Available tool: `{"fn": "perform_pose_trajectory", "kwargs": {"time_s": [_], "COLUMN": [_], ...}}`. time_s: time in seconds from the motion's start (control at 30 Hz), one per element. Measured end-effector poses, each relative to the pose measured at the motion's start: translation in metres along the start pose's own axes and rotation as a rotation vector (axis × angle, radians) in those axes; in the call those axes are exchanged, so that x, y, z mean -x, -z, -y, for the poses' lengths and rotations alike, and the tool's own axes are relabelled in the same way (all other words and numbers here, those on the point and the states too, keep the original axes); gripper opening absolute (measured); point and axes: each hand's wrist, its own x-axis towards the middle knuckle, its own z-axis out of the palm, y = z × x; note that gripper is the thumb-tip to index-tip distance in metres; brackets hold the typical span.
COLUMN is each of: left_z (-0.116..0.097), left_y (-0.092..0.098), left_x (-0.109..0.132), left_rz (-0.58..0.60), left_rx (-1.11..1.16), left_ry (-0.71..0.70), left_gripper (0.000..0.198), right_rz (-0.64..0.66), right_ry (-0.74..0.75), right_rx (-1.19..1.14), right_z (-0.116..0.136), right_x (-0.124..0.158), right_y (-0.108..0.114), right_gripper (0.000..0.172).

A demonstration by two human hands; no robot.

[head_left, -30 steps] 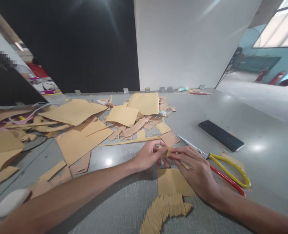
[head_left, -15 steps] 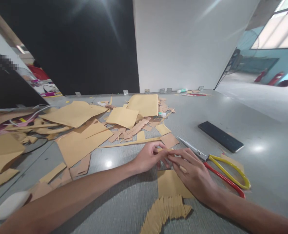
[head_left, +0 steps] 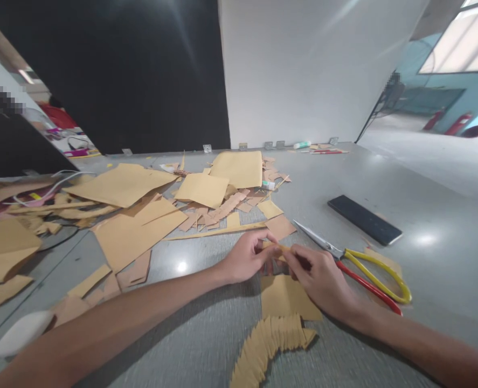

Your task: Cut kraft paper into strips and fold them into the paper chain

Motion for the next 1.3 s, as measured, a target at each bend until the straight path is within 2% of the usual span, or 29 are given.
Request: {"fn": "perform_pose_trajectory", "kwargs": {"time_s": [0.3, 0.43, 0.63, 0.87, 1.0, 1.3], "left_z": [0.0, 0.002, -0.002, -0.008, -0.007, -0.008], "left_y": [0.0, 0.002, 0.001, 0.0, 0.001, -0.002], "left_x": [-0.001, -0.002, 0.001, 0.002, 0.001, 0.002], "left_rz": [-0.068, -0.069, -0.031, -0.034, 0.057, 0.048], "left_rx": [0.049, 0.058, 0.048, -0.121, -0.092, -0.067], "left_ry": [-0.023, -0.025, -0.058, -0.16, -0.111, -0.094], "left_gripper": [0.041, 0.04, 0.042, 0.043, 0.044, 0.043], "right_rz": [-0.039, -0.133, -0.107, -0.184, -0.188, -0.221], "right_ry": [0.068, 0.068, 0.102, 0.09, 0.092, 0.075], "right_rx": [-0.049, -0.083, -0.123, -0.134, -0.115, -0.089], "right_z": [-0.001, 0.0, -0.001, -0.002, 0.001, 0.005], "right_x": [0.002, 0.002, 0.0, 0.0, 0.001, 0.001], "right_y": [-0.001, -0.003, -0.002, -0.001, -0.002, 0.001], "right_gripper": [0.011, 0.039, 0.017, 0.013, 0.012, 0.01]}}
